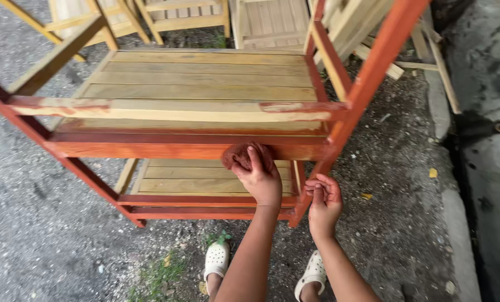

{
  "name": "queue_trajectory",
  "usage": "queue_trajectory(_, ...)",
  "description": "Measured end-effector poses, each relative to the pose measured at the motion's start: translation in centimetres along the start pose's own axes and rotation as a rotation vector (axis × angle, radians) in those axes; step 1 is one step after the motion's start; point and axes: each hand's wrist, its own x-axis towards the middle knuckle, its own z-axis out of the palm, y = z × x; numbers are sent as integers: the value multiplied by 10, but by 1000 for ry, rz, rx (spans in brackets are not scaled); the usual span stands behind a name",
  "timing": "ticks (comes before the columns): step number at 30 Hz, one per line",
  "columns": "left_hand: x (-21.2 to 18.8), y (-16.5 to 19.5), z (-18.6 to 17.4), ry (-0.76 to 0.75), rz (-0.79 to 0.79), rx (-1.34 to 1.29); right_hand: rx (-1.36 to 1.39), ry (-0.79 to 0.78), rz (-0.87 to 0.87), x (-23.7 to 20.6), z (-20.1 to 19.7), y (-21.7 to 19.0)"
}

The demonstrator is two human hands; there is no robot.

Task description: The person applies reddish-brown stain to a wooden shelving unit using a cloth. They wipe the stain across shelves and frame members, then dip the cloth into a container to reload stain and continue applying it to additional sections.

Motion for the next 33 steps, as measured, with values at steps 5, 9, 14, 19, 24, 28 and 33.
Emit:
queue_trajectory(5, -18, 18, 17, 77, -3, 56, -56, 79, -22, 2, -50, -12)
queue_trajectory(9, -45, 60, 30, -76, 103, -155, -54, 124, -21, 2, -65, -10)
queue_trajectory(14, -68, 78, 43, -342, 228, 24, -65, 104, -13, -1, -85, -8)
queue_trajectory(19, -22, 20, 17, -113, 281, -114, -87, 84, -1, 2, -85, -8)
queue_trajectory(24, 47, -47, -42, 121, -217, -114, -70, 19, -27, 1, -75, -5)
queue_trajectory(28, 46, -31, -27, 298, -234, -25, -48, 0, 1, -7, -71, -2)
queue_trajectory(33, -24, 50, 17, 211, 198, -168, -91, 10, 31, -4, -79, -2)
